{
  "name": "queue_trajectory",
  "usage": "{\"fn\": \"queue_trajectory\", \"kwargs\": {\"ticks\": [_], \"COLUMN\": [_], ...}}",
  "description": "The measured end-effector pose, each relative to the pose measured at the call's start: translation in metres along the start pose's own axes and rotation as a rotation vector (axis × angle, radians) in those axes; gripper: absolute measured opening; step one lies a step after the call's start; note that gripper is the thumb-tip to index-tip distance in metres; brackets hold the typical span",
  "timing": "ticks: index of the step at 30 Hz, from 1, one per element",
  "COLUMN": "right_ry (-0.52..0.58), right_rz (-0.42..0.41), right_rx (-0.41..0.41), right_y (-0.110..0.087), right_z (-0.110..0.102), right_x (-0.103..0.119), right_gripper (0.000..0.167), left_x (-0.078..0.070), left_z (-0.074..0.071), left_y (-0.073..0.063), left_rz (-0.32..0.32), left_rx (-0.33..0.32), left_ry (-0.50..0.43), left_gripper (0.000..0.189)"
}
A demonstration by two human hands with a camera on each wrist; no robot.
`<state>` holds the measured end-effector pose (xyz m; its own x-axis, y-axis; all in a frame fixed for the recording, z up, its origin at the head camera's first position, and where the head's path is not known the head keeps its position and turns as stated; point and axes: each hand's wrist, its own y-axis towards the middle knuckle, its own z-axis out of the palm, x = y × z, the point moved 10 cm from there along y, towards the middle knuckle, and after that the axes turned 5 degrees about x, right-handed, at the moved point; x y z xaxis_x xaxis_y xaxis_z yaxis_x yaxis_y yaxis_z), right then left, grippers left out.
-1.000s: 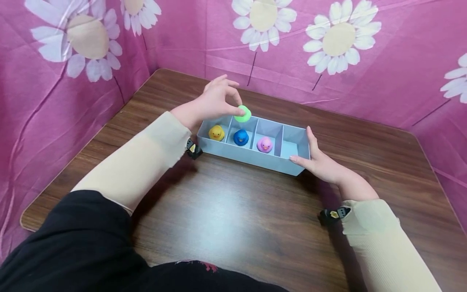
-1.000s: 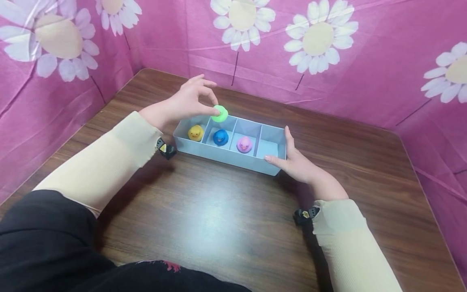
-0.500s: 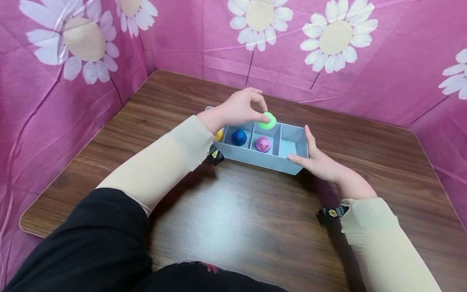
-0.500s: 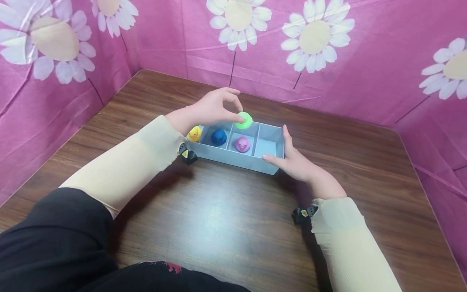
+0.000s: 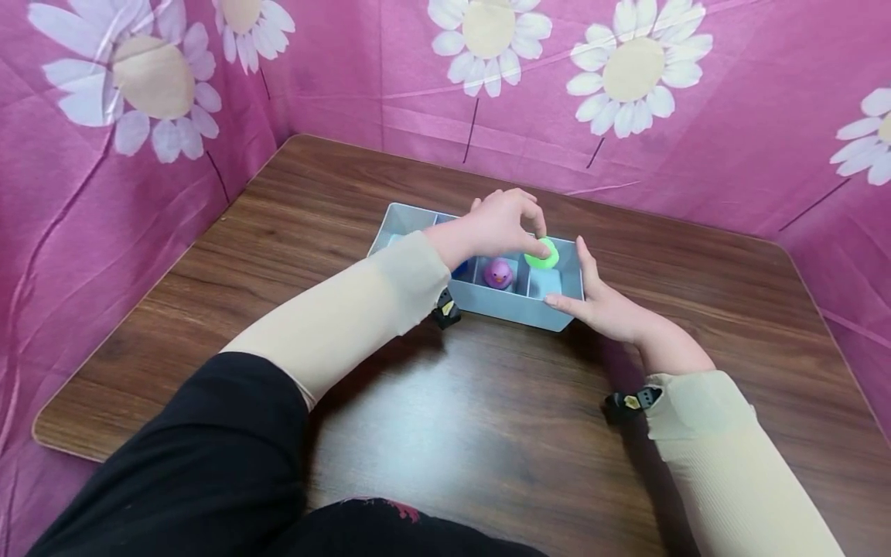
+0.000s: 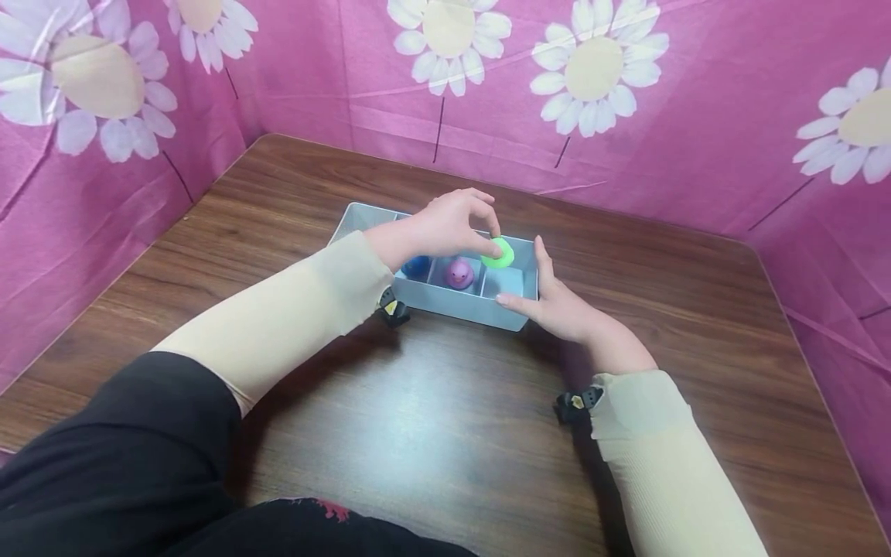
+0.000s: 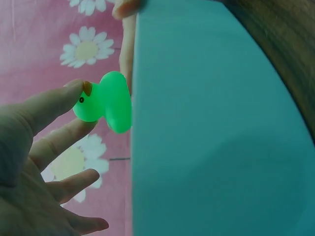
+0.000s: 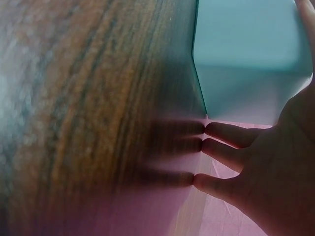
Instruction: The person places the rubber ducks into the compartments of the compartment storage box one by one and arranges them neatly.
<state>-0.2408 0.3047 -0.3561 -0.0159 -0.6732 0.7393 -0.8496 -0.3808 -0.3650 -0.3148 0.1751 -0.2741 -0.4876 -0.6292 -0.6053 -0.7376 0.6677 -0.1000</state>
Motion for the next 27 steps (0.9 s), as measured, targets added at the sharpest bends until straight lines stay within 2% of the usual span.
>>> {"fn": "queue_trajectory", "kwargs": {"ticks": [7,16,27], "right_ry": [-0.024,-0.012,-0.02], "right_rz": [0.003,0.007,0.01], "right_rx": [0.012,0.024,0.021], "right_y": [-0.002,-0.001,-0.001], "right_z": [0.0,0.0,0.0], "right_x": [0.002,0.001,0.001], "right_gripper": [0.108,0.107,0.106], "left_x": [-0.012,-0.019,-0.015], "left_z": [0.014,0.028,0.043], "left_y": [0.005,0.009,0.012], "left_rz": [-0.009,-0.003,-0.066], "left_rx": [0.028,0.044,-0.006], "left_ry": [0.014,0.046,0.134], "left_gripper": [0.019,0.019,0.016]}}
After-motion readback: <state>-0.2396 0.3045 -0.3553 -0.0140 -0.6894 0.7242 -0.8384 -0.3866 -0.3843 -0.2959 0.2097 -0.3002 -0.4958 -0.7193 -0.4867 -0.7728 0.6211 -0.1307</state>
